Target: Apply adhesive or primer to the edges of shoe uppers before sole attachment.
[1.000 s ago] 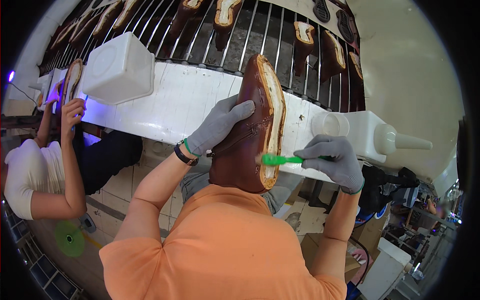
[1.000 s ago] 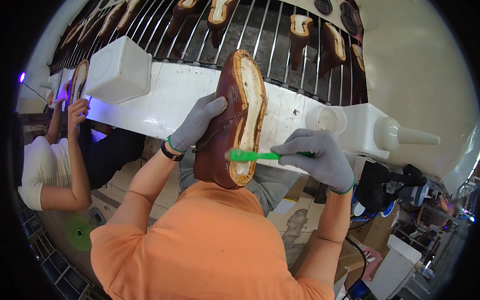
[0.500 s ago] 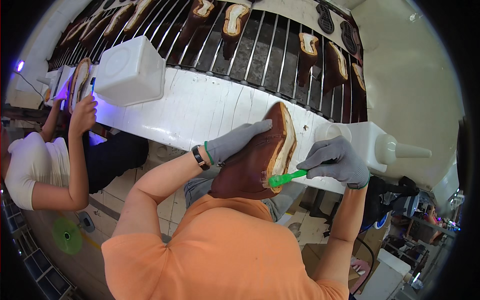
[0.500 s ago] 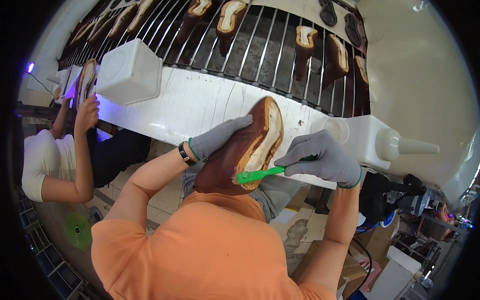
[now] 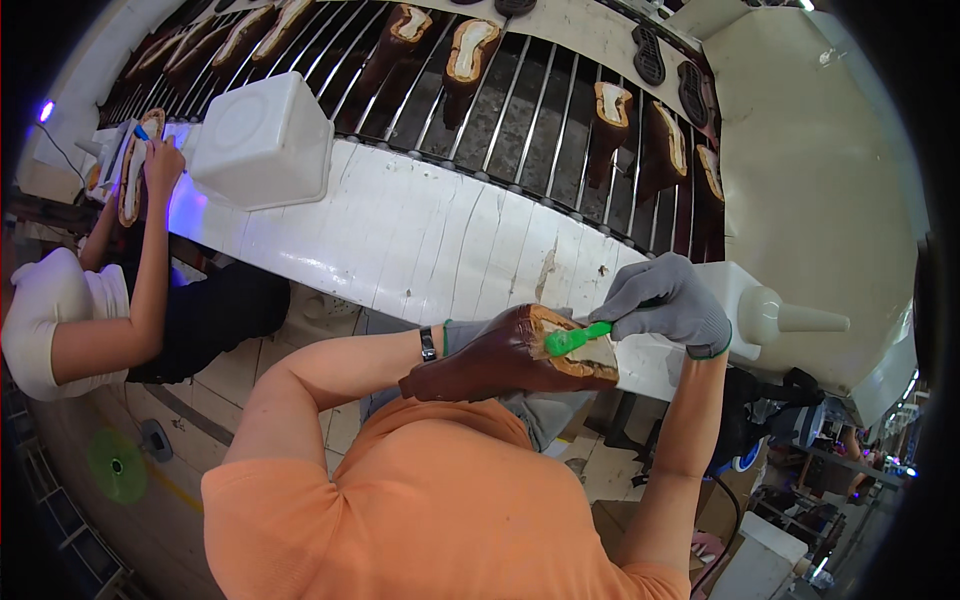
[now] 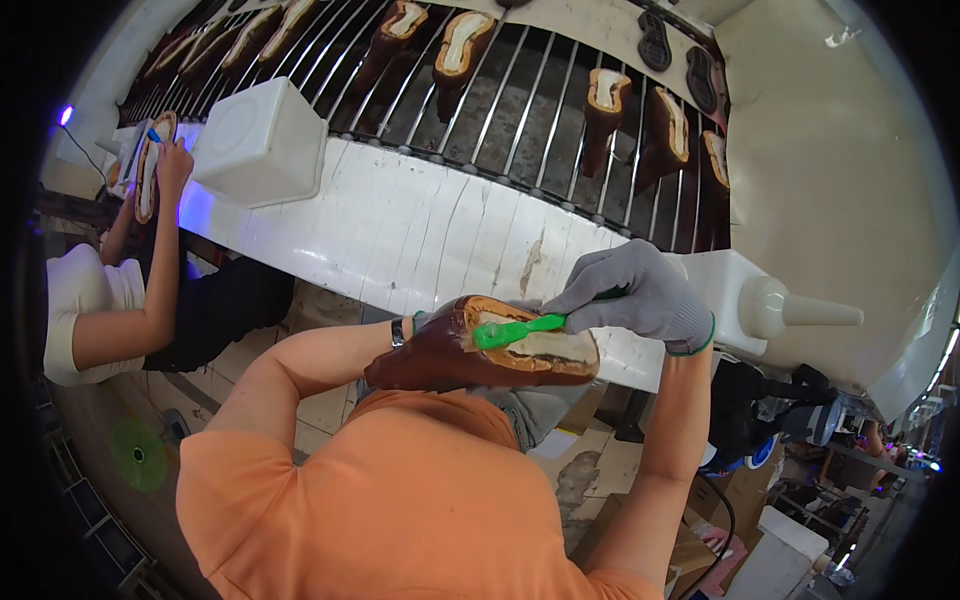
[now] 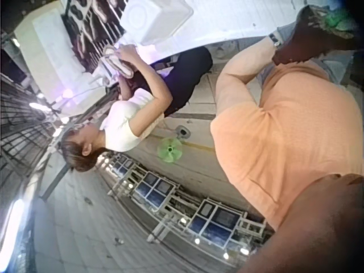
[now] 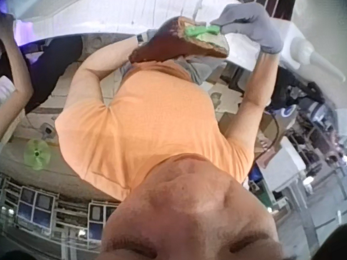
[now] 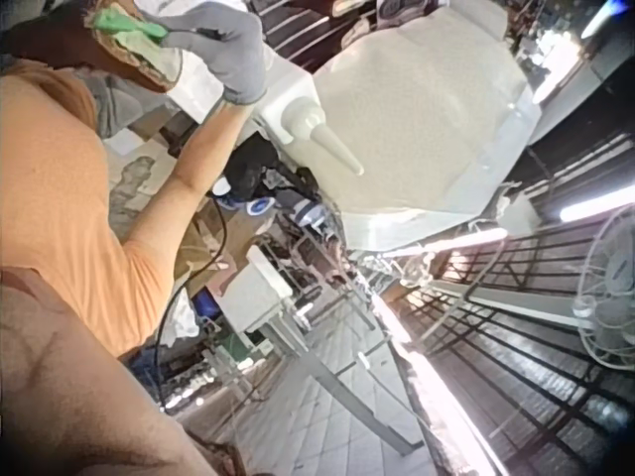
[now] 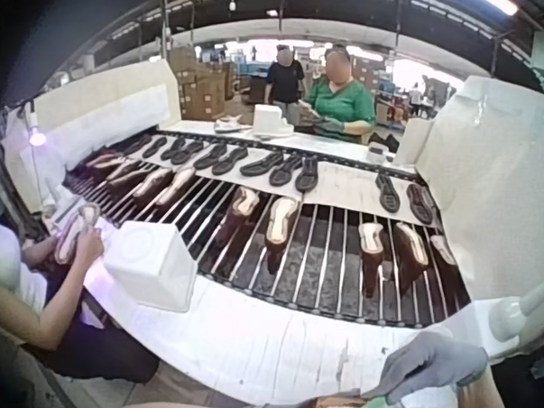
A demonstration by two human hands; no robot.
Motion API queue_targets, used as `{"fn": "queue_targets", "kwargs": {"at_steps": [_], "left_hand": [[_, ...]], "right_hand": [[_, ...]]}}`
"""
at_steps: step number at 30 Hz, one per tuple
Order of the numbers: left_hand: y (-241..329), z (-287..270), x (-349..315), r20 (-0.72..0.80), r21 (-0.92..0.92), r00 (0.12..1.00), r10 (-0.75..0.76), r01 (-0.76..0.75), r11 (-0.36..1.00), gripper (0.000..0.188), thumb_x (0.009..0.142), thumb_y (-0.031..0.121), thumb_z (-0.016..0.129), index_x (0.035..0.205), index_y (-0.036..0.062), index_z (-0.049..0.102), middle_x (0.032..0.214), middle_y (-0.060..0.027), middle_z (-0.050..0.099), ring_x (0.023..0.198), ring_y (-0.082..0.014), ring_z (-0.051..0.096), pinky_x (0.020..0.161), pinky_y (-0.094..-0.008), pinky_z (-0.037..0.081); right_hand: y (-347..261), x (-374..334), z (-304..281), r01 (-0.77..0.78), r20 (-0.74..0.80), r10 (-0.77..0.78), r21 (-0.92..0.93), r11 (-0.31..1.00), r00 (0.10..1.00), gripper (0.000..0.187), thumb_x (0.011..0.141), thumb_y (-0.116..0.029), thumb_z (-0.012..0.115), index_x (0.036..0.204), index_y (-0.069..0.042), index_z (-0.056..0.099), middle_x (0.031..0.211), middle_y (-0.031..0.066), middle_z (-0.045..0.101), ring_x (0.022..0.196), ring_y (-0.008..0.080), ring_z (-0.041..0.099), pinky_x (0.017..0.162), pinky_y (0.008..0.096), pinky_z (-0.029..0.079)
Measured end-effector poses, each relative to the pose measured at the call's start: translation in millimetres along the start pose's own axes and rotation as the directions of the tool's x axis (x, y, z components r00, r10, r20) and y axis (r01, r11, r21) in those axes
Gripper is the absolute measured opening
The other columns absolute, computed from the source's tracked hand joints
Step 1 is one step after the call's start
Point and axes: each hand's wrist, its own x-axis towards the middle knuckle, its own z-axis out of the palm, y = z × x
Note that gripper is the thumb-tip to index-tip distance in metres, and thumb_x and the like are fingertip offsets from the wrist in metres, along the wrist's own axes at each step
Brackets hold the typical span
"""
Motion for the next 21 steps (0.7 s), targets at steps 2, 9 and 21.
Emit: {"fn": "queue_targets", "kwargs": {"at_steps": [2,9,21], "left_hand": [[17,-1,-1,0.038,0.066,0.986,-0.162,0.159,0.985,0.042,0.076,0.038,0.083,0.095,0.0042,0.068,0.082,-0.0024,0.070,0.071,-0.0107,0.064,0.072,-0.0247,0.053],[34,1,-6,0.077,0.191,0.984,-0.162,0.144,0.971,0.043,0.075,0.041,0.084,0.094,0.0054,0.069,0.083,-0.0018,0.069,0.071,-0.0107,0.063,0.068,-0.0244,0.051],[29,-8,-1,0.067,0.382,0.988,0.143,-0.157,0.911,0.046,0.081,0.040,0.079,0.107,0.0042,0.066,0.100,-0.0046,0.070,0.095,-0.0152,0.065,0.090,-0.0290,0.049]], "right_hand": [[1,1,-3,0.000,0.029,0.000,0.008,1.000,1.000,0.027,0.072,0.001,0.082,0.098,0.002,0.075,0.083,0.0110,0.072,0.075,0.0150,0.066,0.068,0.0259,0.051],[-8,-5,0,0.007,-0.042,-0.007,-0.003,1.000,0.999,0.025,0.072,0.000,0.081,0.096,0.003,0.075,0.081,0.0110,0.071,0.071,0.0145,0.065,0.066,0.0263,0.050],[-18,-10,3,0.025,-0.225,-0.054,-0.129,0.991,0.973,0.027,0.073,-0.006,0.082,0.098,0.001,0.076,0.079,0.0092,0.071,0.072,0.0140,0.062,0.066,0.0274,0.047]]}}
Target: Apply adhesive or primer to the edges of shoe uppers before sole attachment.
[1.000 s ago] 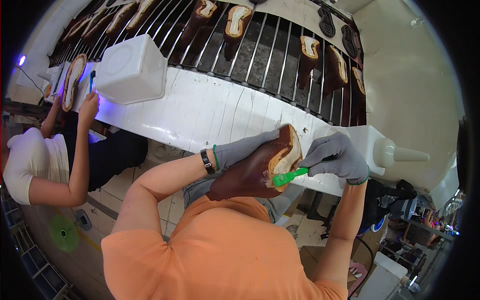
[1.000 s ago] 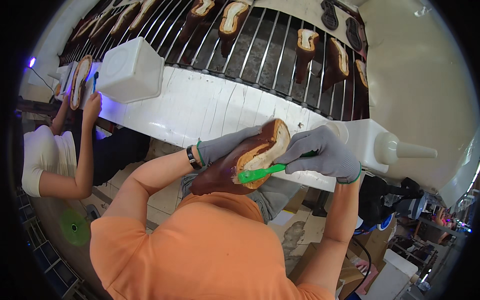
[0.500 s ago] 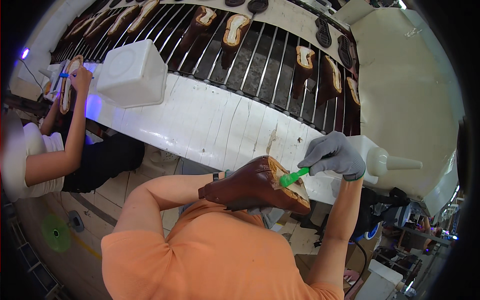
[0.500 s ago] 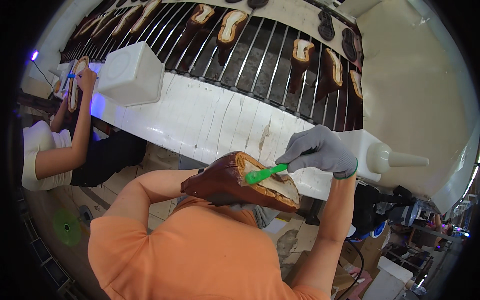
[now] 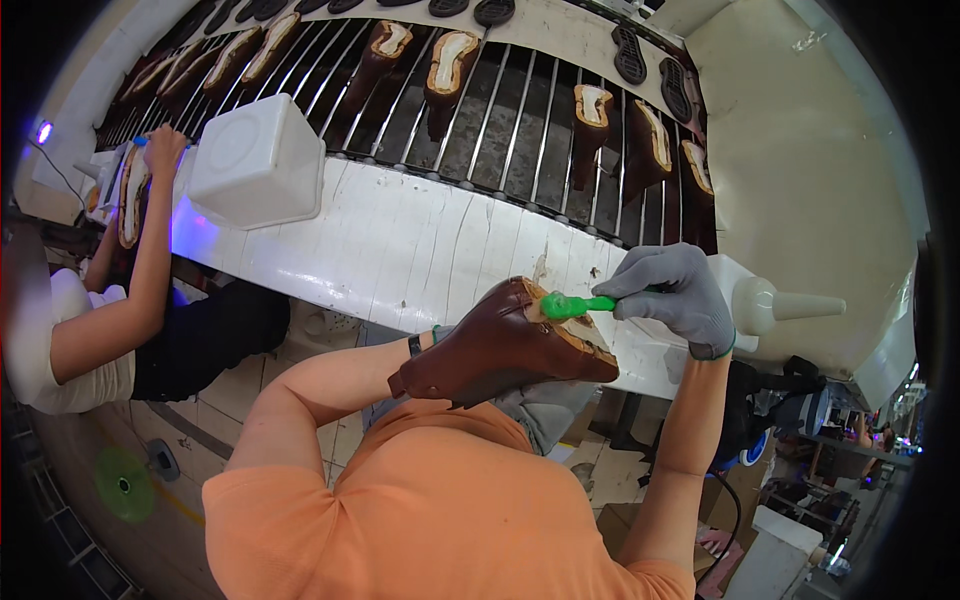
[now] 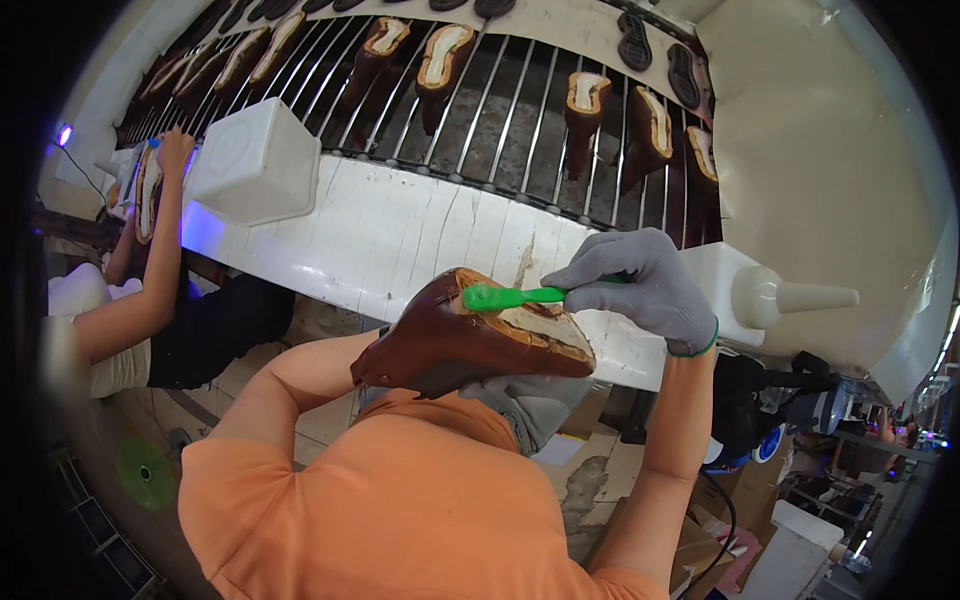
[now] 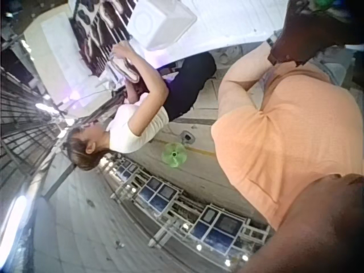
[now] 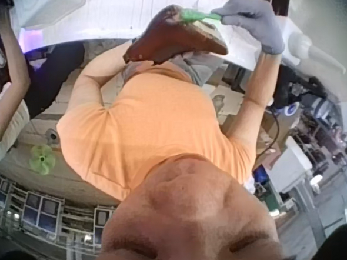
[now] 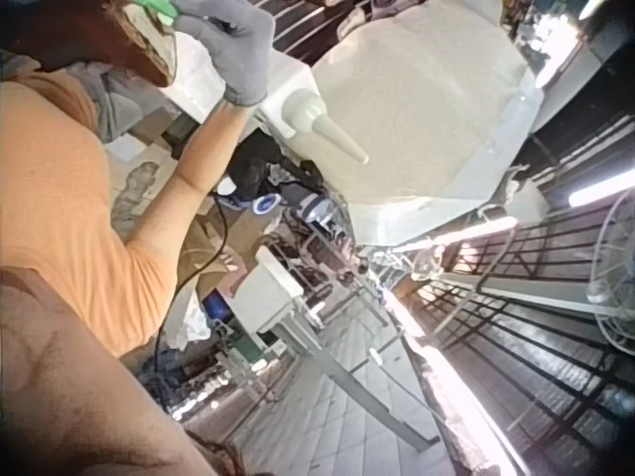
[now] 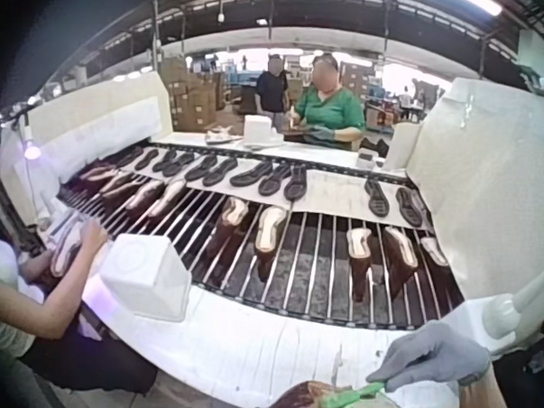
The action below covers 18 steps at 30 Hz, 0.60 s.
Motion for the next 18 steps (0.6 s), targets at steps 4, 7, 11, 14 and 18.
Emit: {"fn": "queue_targets", "kwargs": {"at_steps": [4,7,11,14,18], "left_hand": [[-8,-2,-8,0.136,0.135,0.972,0.193,-0.211,0.968,0.048,0.082,0.039,0.078,0.111,0.0034,0.064,0.103,-0.0055,0.069,0.096,-0.0146,0.065,0.091,-0.0291,0.050],[-15,-2,-8,0.182,0.164,0.942,0.281,-0.311,0.936,0.050,0.083,0.038,0.078,0.114,0.0028,0.063,0.105,-0.0061,0.069,0.097,-0.0141,0.065,0.091,-0.0292,0.050],[-37,-13,3,0.032,0.091,0.933,0.358,-0.360,0.929,0.052,0.084,0.038,0.077,0.117,0.0020,0.061,0.108,-0.0069,0.068,0.099,-0.0135,0.064,0.092,-0.0294,0.050],[-70,-32,15,-0.237,-0.598,0.970,-0.044,-0.110,0.794,0.057,0.084,0.034,0.078,0.125,0.0006,0.055,0.115,-0.0082,0.065,0.102,-0.0143,0.064,0.092,-0.0306,0.051],[-125,-32,15,-0.745,0.096,0.564,0.357,-0.439,0.894,0.035,0.095,0.022,0.063,0.123,0.0028,0.056,0.118,-0.0026,0.062,0.106,-0.0125,0.057,0.093,-0.0319,0.049]], "right_hand": [[18,10,-15,-0.025,0.208,0.001,0.112,0.993,0.978,0.028,0.072,-0.004,0.083,0.098,0.001,0.076,0.080,0.0086,0.072,0.072,0.0136,0.063,0.066,0.0269,0.048],[31,11,-33,-0.127,0.400,0.070,0.118,0.985,0.914,0.028,0.071,-0.007,0.083,0.097,0.002,0.076,0.081,0.0099,0.072,0.071,0.0140,0.065,0.063,0.0258,0.048],[42,-19,-46,-0.079,0.062,0.072,0.118,0.990,0.995,0.028,0.075,-0.011,0.081,0.097,0.004,0.075,0.074,0.0064,0.067,0.062,0.0086,0.057,0.055,0.0214,0.042],[54,-51,-29,-0.084,-0.371,0.216,0.341,0.936,0.903,0.021,0.079,-0.009,0.075,0.097,0.002,0.073,0.072,0.0026,0.064,0.057,0.0050,0.050,0.050,0.0201,0.035],[76,-66,14,-0.208,-0.642,0.407,0.365,0.908,0.650,0.018,0.085,-0.010,0.067,0.098,0.001,0.073,0.073,-0.0018,0.063,0.057,0.0015,0.045,0.050,0.0192,0.033]]}}
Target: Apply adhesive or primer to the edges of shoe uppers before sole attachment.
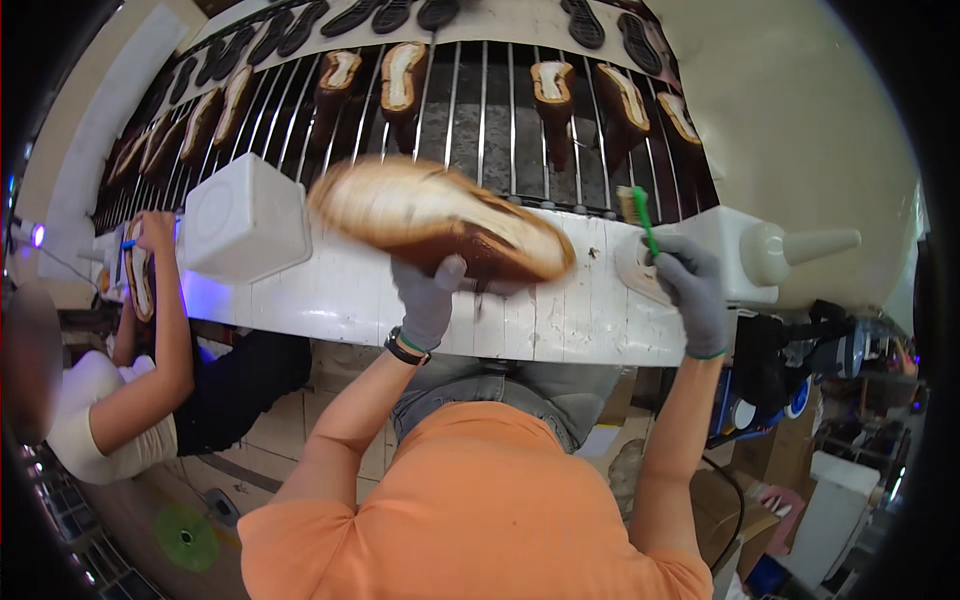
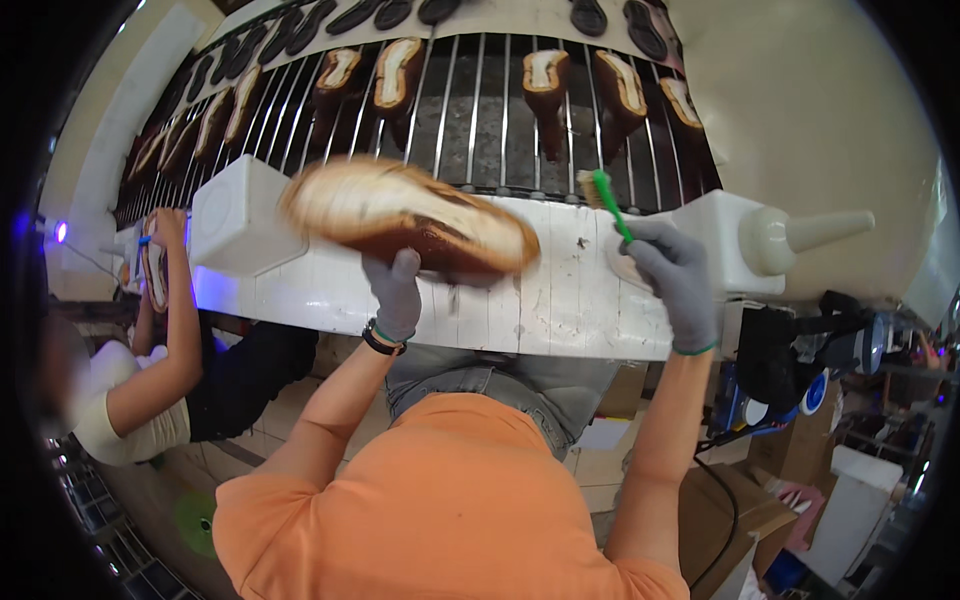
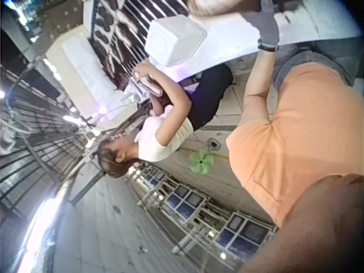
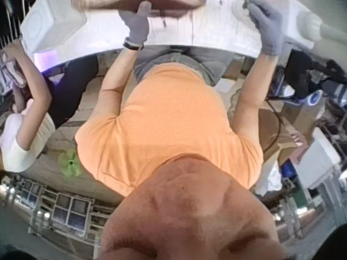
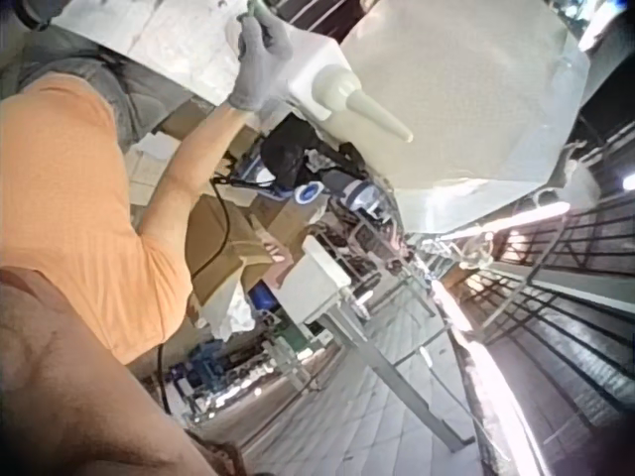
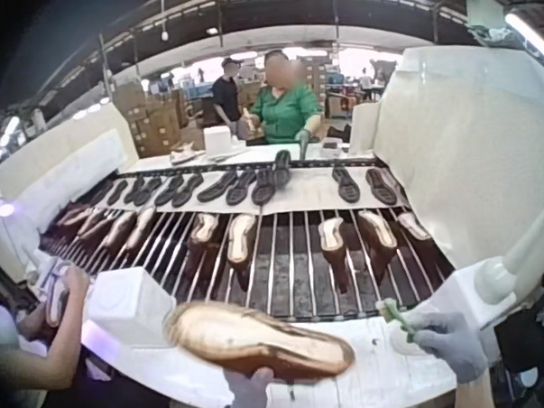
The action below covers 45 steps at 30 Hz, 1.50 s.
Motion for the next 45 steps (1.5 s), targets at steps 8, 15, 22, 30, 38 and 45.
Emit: {"fn": "queue_targets", "kwargs": {"at_steps": [8,15,22,30,38,45], "left_hand": [[-48,-18,-67,0.251,0.605,0.882,0.400,-0.465,0.646,0.061,0.090,0.020,0.071,0.138,0.0029,0.038,0.133,-0.0145,0.048,0.122,-0.0259,0.050,0.101,-0.0346,0.047],[-59,-18,-67,0.223,0.505,0.894,0.388,-0.447,0.738,0.067,0.080,0.012,0.078,0.135,0.0108,0.038,0.134,-0.0157,0.043,0.128,-0.0317,0.046,0.115,-0.0577,0.030],[-52,-17,-65,0.237,0.500,0.900,0.365,-0.435,0.749,0.066,0.077,0.009,0.080,0.130,0.0136,0.040,0.131,-0.0144,0.044,0.127,-0.0322,0.047,0.117,-0.0623,0.023],[-54,-21,-66,0.253,0.477,0.888,0.383,-0.459,0.750,0.057,0.079,0.007,0.075,0.127,0.0119,0.045,0.128,-0.0143,0.046,0.126,-0.0336,0.049,0.118,-0.0610,0.022],[-50,-28,-69,0.283,0.522,0.920,0.272,-0.385,0.761,0.071,0.075,0.016,0.081,0.135,0.0054,0.043,0.127,-0.0145,0.052,0.121,-0.0306,0.052,0.110,-0.0463,0.035],[-3,-25,15,-0.007,0.275,0.998,-0.070,0.069,0.959,0.052,0.082,0.016,0.072,0.127,-0.0024,0.053,0.113,-0.0086,0.064,0.102,-0.0158,0.060,0.085,-0.0311,0.052]], "right_hand": [[67,-15,89,-0.028,-0.109,0.030,0.026,0.999,0.994,0.022,0.085,-0.013,0.073,0.103,0.001,0.074,0.070,-0.0056,0.059,0.059,0.0006,0.042,0.052,0.0196,0.032],[77,5,99,0.077,-0.184,-0.087,-0.058,0.995,0.979,0.023,0.087,-0.015,0.072,0.106,-0.002,0.074,0.072,-0.0039,0.060,0.058,0.0020,0.039,0.052,0.0215,0.032],[60,-14,100,0.038,0.062,-0.029,-0.149,0.988,0.998,0.020,0.084,-0.010,0.074,0.102,-0.002,0.075,0.073,-0.0018,0.064,0.058,0.0026,0.042,0.053,0.0218,0.033],[27,-80,120,0.355,0.368,-0.243,-0.274,0.894,0.898,0.024,0.077,-0.002,0.075,0.101,-0.004,0.075,0.081,0.0100,0.069,0.065,0.0161,0.063,0.060,0.0265,0.048],[33,-77,98,-0.034,0.446,-0.047,0.173,0.984,0.894,0.015,0.081,-0.007,0.075,0.095,0.000,0.075,0.086,0.0059,0.071,0.070,0.0119,0.061,0.061,0.0276,0.048],[137,-36,57,-0.212,0.295,-0.030,0.748,0.628,0.955,0.025,0.091,-0.016,0.067,0.105,0.004,0.067,0.082,0.0068,0.065,0.055,0.0073,0.047,0.047,0.0206,0.033]]}}
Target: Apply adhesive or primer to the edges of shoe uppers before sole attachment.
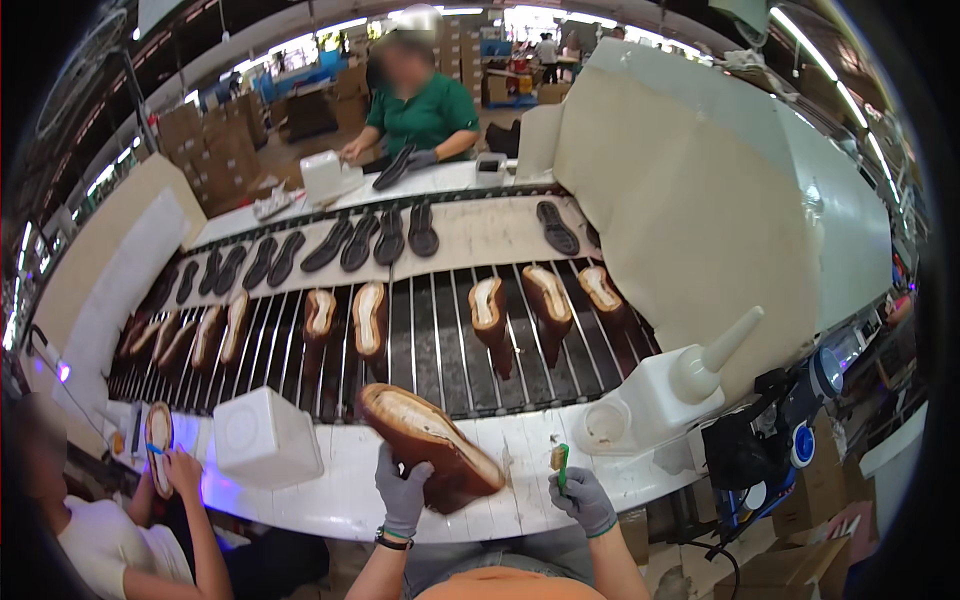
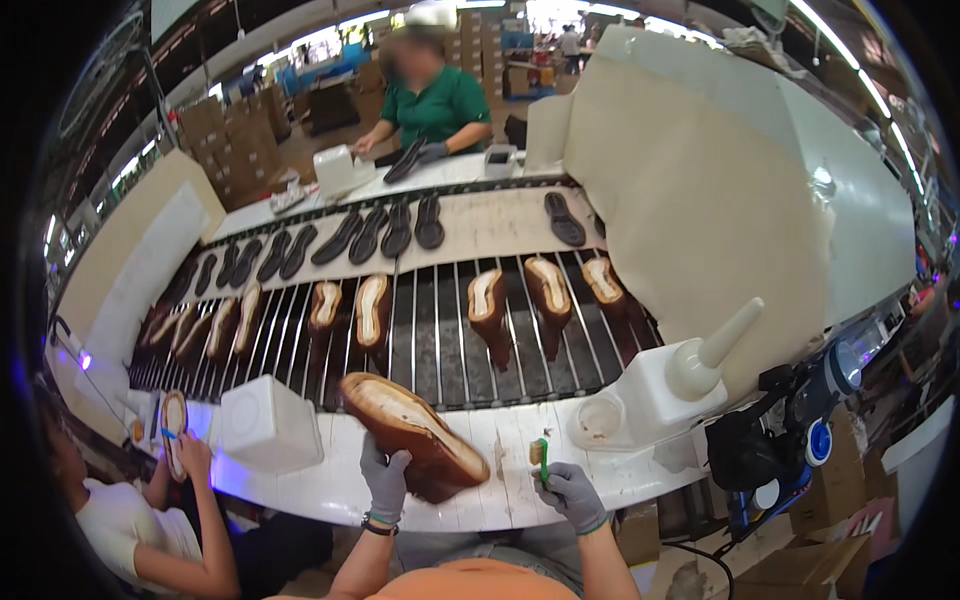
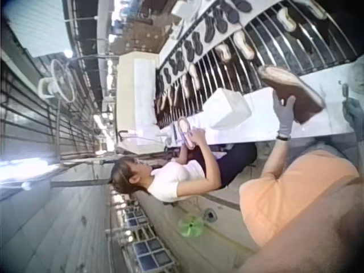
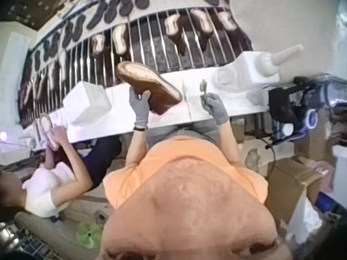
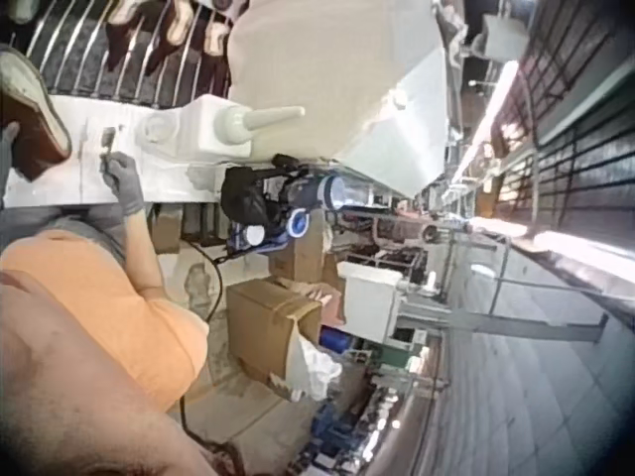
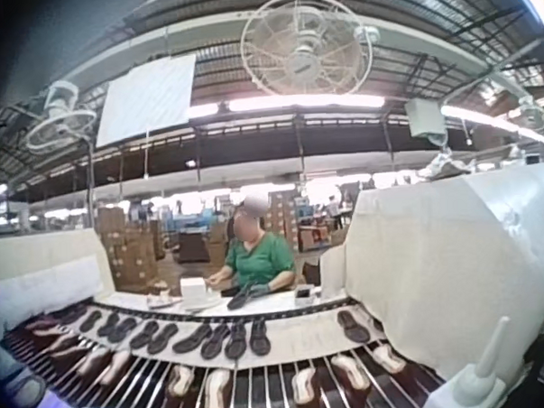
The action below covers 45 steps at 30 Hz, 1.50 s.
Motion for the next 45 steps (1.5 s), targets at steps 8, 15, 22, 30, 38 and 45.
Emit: {"fn": "queue_targets", "kwargs": {"at_steps": [8,15,22,30,38,45], "left_hand": [[-4,5,-9,0.429,0.655,0.895,-0.125,-0.213,0.725,0.097,0.087,0.055,0.061,0.149,-0.0082,0.022,0.137,-0.0337,0.045,0.123,-0.0474,0.046,0.102,-0.0510,0.038],[28,-11,-44,0.588,0.808,0.728,-0.352,-0.509,0.297,0.129,0.065,0.066,0.076,0.150,-0.0072,0.013,0.147,-0.0394,0.024,0.133,-0.0525,0.032,0.102,-0.0664,0.028],[14,-11,-32,0.544,0.680,0.821,-0.174,-0.310,0.664,0.124,0.062,0.045,0.082,0.154,0.0032,0.010,0.140,-0.0312,0.035,0.120,-0.0521,0.043,0.099,-0.0558,0.038],[61,-21,17,0.423,-0.450,0.740,-0.522,0.672,0.588,0.057,0.082,0.031,0.067,0.129,0.0046,0.047,0.083,0.0000,0.054,0.067,-0.0083,0.053,0.056,-0.0217,0.043],[-8,28,150,0.285,-0.263,0.948,-0.143,0.221,0.939,0.091,0.080,0.026,0.076,0.151,0.0045,0.023,0.116,-0.0126,0.056,0.092,-0.0184,0.059,0.079,-0.0282,0.050],[-59,87,197,-0.116,0.370,0.993,0.032,0.014,0.929,0.107,0.081,0.037,0.077,0.153,-0.0067,0.011,0.156,-0.0293,0.022,0.148,-0.0349,0.018,0.120,-0.0360,0.016]], "right_hand": [[30,12,-57,-0.046,0.079,0.038,0.110,0.993,0.996,0.034,0.097,-0.026,0.061,0.115,0.003,0.061,0.082,0.0066,0.064,0.048,0.0078,0.041,0.045,0.0235,0.031],[25,14,-51,-0.060,0.083,0.052,0.103,0.993,0.995,0.033,0.097,-0.025,0.060,0.115,0.003,0.061,0.082,0.0072,0.065,0.048,0.0082,0.042,0.045,0.0241,0.032],[29,13,-61,-0.056,0.077,0.049,0.101,0.993,0.996,0.034,0.098,-0.024,0.059,0.117,0.005,0.059,0.083,0.0084,0.063,0.048,0.0070,0.042,0.042,0.0221,0.031],[23,15,-58,-0.041,0.122,0.018,0.191,0.981,0.992,0.036,0.098,-0.027,0.059,0.117,0.005,0.059,0.077,0.0076,0.059,0.045,0.0071,0.039,0.044,0.0233,0.031],[25,16,-60,-0.031,0.169,-0.004,0.205,0.978,0.986,0.036,0.098,-0.026,0.059,0.118,0.004,0.059,0.076,0.0087,0.060,0.045,0.0072,0.040,0.044,0.0237,0.031],[23,13,-58,-0.010,0.142,-0.016,0.180,0.984,0.990,0.035,0.097,-0.029,0.061,0.116,0.000,0.062,0.071,0.0041,0.057,0.046,0.0060,0.039,0.045,0.0237,0.029]]}}
